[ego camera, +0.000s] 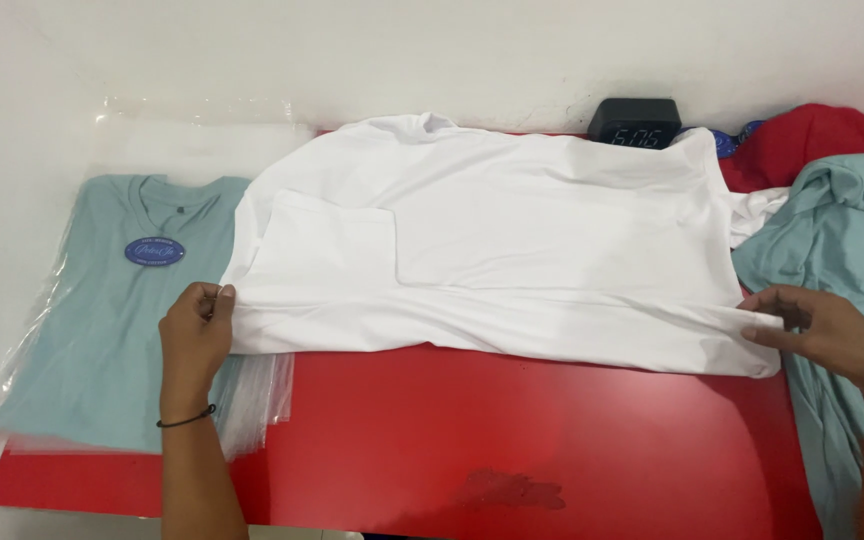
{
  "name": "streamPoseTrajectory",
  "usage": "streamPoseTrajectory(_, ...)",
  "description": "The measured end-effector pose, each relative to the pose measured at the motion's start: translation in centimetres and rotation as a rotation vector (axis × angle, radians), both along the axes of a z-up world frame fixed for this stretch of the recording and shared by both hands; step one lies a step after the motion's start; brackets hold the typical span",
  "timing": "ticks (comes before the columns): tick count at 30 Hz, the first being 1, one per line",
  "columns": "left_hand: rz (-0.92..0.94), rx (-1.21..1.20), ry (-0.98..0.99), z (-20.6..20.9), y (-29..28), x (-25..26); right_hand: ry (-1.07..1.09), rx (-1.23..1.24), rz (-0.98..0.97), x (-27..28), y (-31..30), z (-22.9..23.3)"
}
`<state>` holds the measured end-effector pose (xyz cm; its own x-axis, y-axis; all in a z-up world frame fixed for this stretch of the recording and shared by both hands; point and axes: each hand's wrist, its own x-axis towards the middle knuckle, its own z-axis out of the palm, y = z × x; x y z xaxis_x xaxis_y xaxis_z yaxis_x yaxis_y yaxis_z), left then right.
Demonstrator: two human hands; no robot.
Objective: The person finishes smoothing a packaged blue shirt and then carefully folds a white t-shirt on a red workspace.
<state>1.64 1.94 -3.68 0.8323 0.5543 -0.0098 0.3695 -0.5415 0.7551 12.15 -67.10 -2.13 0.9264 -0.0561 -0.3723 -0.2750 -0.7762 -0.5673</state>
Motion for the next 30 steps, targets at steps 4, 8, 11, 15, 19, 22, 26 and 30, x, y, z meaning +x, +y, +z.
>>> streamPoseTrajectory(4,-0.008,0.005,0.017,0.1,-0.3,0.0,0.103,-0.249,0.026,0.1,-1.1,-1.8)
streamPoseTrajectory(8,0.009,-0.006,0.028,0.1,-0.3,0.1,-0.215,0.249,-0.137,0.1,-4.0,-5.3)
streamPoseTrajectory(11,-0.001,0.054,-0.024,-0.4,0.0,0.3,-0.387,0.504,-0.289,0.9,-3.5,-6.4)
streamPoseTrajectory(15,-0.038,0.157,-0.078,-2.2,0.9,0.6,-0.305,0.195,-0.238,0.5,0.6,-4.7)
streamPoseTrajectory(19,-0.03,0.151,0.009,-2.9,1.1,0.8,-0.177,0.196,-0.288,0.5,0.5,-6.6)
streamPoseTrajectory(22,-0.047,0.161,0.035,-3.0,1.3,0.9,-0.209,0.115,-0.228,0.8,-0.9,-7.8)
streamPoseTrajectory(26,-0.014,0.129,0.06,-2.2,0.8,0.9,-0.108,-0.085,-0.249,-0.2,0.7,-4.3)
streamPoseTrajectory(30,-0.022,0.144,0.076,-2.8,1.0,0.9,0.058,-0.1,-0.27,-1.7,2.8,-0.7)
